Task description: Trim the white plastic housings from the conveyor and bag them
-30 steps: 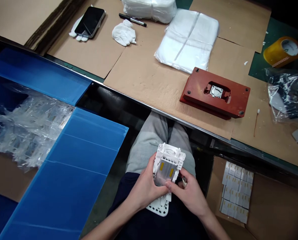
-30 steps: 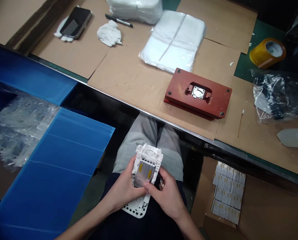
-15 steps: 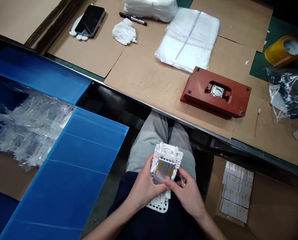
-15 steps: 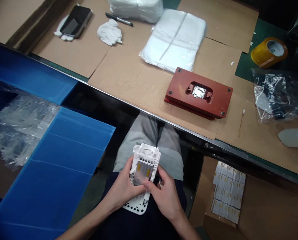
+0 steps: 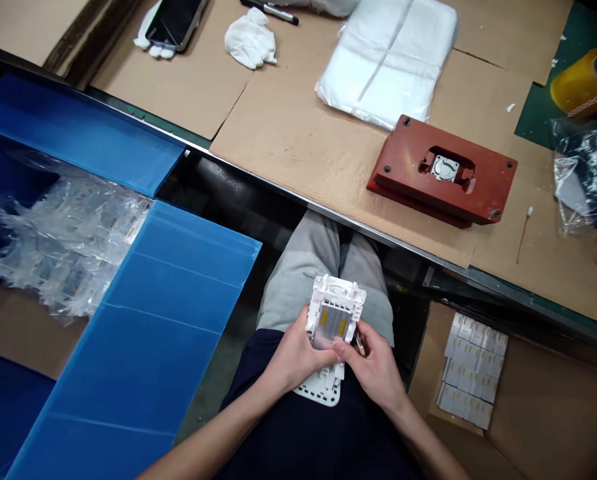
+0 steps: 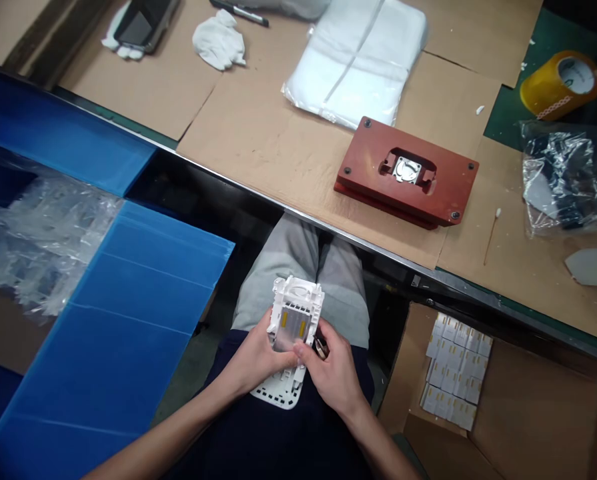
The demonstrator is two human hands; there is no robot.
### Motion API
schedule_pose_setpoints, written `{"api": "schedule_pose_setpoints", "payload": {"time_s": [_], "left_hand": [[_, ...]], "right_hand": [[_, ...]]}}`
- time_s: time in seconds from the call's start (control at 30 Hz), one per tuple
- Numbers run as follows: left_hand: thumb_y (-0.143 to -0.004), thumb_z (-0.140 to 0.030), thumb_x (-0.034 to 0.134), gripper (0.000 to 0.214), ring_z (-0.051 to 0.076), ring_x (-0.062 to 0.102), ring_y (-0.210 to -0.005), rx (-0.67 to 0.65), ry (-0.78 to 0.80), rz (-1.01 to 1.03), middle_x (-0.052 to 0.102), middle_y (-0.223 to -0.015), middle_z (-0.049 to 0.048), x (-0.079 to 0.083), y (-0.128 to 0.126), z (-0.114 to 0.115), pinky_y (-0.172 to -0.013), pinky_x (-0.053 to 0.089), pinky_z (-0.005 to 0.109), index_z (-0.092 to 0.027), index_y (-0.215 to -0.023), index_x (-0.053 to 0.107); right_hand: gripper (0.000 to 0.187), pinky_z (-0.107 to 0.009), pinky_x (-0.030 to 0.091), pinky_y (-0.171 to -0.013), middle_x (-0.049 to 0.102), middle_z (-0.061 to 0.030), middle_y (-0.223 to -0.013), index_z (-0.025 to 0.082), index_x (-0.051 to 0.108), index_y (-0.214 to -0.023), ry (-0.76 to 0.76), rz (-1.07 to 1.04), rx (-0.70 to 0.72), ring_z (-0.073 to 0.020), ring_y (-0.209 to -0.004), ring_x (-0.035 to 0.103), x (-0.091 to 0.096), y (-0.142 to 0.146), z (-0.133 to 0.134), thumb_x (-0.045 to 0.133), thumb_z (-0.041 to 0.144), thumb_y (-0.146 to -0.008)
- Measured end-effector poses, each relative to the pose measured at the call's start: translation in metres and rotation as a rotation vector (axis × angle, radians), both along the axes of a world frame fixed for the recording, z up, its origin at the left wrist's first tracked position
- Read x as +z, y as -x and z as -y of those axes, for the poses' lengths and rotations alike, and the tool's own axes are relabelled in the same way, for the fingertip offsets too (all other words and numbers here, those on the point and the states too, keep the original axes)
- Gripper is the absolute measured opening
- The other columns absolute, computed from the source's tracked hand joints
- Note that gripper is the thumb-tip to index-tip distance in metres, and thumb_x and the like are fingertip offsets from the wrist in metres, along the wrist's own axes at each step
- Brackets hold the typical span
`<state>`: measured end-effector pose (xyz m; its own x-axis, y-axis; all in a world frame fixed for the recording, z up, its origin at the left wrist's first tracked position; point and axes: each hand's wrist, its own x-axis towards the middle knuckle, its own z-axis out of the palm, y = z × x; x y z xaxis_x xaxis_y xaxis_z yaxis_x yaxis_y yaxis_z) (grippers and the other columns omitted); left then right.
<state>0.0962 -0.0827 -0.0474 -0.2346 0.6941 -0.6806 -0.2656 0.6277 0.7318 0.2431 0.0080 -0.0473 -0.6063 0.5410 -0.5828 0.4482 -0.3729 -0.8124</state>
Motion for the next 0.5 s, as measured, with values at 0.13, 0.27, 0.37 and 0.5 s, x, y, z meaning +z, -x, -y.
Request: {"api": "schedule_pose_setpoints", "payload": {"time_s": [0.13, 0.27, 0.37, 0.5], "left_hand": [[-0.069, -0.033, 0.087, 0.066, 0.029, 0.067, -0.106, -0.008, 0.015, 0.008, 0.07, -0.116, 0.0061, 0.0025, 0.0026, -0.004, -0.088, 0.052, 0.037, -0.022, -0.125, 0.052], [-0.069, -0.036, 0.087, 0.067, 0.028, 0.068, -0.105, 0.013, 0.032, 0.01, 0.071, -0.115, 0.0055, 0.0021, 0.0023, -0.0041, -0.086, 0.053, 0.036, -0.022, -0.125, 0.052], [-0.069, -0.036, 0.087, 0.066, 0.027, 0.068, -0.102, 0.014, 0.048, -0.001, 0.071, -0.114, 0.0049, 0.0005, 0.0021, -0.0031, -0.083, 0.053, 0.035, -0.023, -0.124, 0.053], [-0.068, -0.033, 0.086, 0.064, 0.028, 0.068, -0.101, -0.014, 0.025, -0.043, 0.072, -0.112, 0.0062, 0.0001, 0.0048, -0.0061, -0.083, 0.052, 0.034, -0.022, -0.123, 0.054]], "right_hand": [[0.046, -0.042, 0.053, -0.102, 0.071, -0.0104, -0.127, 0.019, 0.065, -0.129, 0.079, -0.028, -0.024, -0.0297, -0.118, 0.066, 0.0025, 0.0021, -0.0087, 0.071, 0.037, -0.087], [0.048, -0.043, 0.054, -0.102, 0.07, -0.01, -0.129, 0.019, 0.063, -0.131, 0.142, -0.034, -0.019, -0.029, -0.119, 0.065, 0.0037, 0.0038, -0.0115, 0.072, 0.034, -0.087], [0.042, -0.04, 0.055, -0.1, 0.071, -0.0094, -0.125, 0.019, 0.064, -0.128, 0.143, -0.032, -0.027, -0.0281, -0.115, 0.067, 0.0014, 0.0044, -0.0092, 0.071, 0.032, -0.088], [0.04, -0.039, 0.055, -0.098, 0.072, -0.0107, -0.123, 0.018, 0.066, -0.125, 0.056, -0.043, -0.061, -0.0284, -0.111, 0.069, -0.0023, 0.0065, -0.0033, 0.07, 0.033, -0.088]]}}
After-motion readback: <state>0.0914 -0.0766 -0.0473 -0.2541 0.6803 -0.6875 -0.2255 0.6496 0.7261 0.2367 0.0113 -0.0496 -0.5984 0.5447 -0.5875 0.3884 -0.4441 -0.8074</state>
